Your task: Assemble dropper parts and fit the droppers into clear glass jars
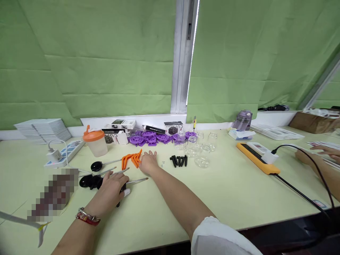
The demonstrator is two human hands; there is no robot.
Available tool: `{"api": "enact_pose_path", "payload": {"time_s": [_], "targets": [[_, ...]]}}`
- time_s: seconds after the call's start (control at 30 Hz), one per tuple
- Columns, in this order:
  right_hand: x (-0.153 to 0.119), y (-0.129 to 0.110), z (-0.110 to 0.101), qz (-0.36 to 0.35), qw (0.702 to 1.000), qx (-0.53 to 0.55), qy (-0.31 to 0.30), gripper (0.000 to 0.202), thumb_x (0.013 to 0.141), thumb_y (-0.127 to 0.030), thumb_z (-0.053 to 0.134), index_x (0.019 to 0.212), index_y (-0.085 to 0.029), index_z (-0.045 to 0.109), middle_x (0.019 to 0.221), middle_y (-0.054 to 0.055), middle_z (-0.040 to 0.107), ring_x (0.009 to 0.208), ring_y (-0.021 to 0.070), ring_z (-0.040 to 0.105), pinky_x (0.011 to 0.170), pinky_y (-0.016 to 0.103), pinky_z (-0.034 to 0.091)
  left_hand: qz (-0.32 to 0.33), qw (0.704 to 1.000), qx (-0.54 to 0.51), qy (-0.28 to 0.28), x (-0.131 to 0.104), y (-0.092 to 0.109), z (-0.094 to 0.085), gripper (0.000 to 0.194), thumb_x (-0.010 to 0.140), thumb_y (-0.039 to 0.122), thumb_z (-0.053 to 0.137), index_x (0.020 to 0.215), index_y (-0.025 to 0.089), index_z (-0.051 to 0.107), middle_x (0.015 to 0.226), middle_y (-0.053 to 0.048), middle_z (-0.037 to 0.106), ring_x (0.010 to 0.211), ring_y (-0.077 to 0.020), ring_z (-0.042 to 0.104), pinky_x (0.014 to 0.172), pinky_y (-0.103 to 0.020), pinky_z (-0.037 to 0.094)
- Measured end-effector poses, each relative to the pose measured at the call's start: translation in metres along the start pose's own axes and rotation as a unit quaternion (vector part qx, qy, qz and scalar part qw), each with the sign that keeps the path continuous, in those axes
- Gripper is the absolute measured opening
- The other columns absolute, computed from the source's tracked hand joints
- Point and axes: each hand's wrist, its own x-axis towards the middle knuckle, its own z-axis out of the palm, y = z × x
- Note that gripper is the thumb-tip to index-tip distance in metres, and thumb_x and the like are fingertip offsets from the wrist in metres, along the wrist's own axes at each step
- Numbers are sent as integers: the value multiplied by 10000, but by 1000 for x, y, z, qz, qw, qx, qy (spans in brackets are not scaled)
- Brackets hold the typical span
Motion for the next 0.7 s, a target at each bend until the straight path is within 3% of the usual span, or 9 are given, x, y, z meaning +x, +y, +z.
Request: {"api": "enact_pose_path", "payload": {"time_s": [0.23,0.37,0.53,0.7], "targets": [[-1,3,-4,-34,998,31,44,61,764,-200,583,750,-177,638,1320,61,540,1270,283,389,1085,523,52,18,999,4,48,-1,-2,-1,123,753,152,549,850,202,606,875,-50,626,916,-249,569,994,-516,242],[-4,7,-11,-48,998,4,49,101,784,-147,540,784,-180,635,1048,70,670,1082,231,518,1067,508,89,29,996,2,79,0,-2,-2,135,761,159,546,874,204,605,905,-51,632,926,-251,572,988,-512,248],[-7,7,-18,-66,996,-36,48,122,813,-165,514,788,-173,634,824,81,680,952,222,553,1022,444,192,36,995,13,87,1,-4,0,158,756,143,535,879,208,611,902,-51,634,926,-258,576,965,-517,271],[-13,9,-25,-66,995,7,73,128,812,-177,484,866,-188,600,744,50,655,729,180,568,756,306,379,54,992,13,111,2,-10,5,204,764,137,513,929,204,613,939,-69,627,932,-255,570,928,-487,343]]}}
